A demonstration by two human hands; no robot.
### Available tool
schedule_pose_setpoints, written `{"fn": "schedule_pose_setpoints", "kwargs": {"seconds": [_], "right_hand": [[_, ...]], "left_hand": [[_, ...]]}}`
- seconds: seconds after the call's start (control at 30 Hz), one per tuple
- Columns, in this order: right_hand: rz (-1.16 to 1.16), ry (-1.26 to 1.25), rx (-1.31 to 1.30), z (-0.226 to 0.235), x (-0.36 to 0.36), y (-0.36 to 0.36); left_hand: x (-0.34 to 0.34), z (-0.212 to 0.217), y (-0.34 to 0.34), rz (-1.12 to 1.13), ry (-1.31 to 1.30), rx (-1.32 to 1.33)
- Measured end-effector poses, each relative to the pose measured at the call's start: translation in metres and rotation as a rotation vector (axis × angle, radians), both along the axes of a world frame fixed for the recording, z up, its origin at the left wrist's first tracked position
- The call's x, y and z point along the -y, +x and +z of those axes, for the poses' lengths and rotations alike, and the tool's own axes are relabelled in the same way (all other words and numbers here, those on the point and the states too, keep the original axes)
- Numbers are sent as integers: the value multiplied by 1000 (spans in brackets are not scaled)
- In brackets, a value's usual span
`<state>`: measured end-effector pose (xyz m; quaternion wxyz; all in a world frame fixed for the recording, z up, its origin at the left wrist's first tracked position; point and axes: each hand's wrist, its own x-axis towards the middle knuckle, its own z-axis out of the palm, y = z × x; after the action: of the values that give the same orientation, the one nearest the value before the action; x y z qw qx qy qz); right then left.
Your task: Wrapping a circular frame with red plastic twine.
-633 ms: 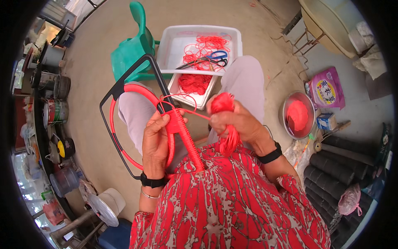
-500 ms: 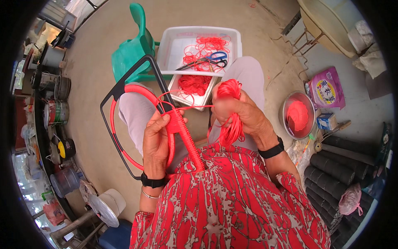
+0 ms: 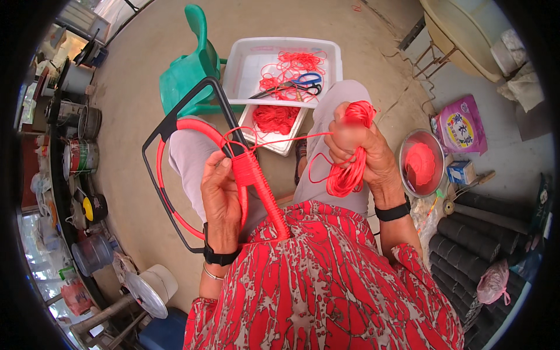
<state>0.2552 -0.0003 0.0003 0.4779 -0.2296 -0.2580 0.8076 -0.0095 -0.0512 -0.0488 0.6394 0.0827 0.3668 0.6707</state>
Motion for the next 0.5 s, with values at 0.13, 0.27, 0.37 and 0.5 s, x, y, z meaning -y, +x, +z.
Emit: {"fn": "schedule_pose_setpoints", "kwargs": {"seconds": [0.13, 0.27, 0.37, 0.5], "right_hand": [[-11, 8, 18, -4, 2, 5], [-15, 33, 67, -1, 5, 7], [-15, 45, 90, 4, 7, 6], [0, 66, 96, 9, 9, 7]], "left_hand": [[0, 9, 7, 80, -18, -89], [0, 14, 8, 75, -19, -161], [0, 12, 9, 73, 23, -188], [0, 14, 11, 72, 55, -229]]}}
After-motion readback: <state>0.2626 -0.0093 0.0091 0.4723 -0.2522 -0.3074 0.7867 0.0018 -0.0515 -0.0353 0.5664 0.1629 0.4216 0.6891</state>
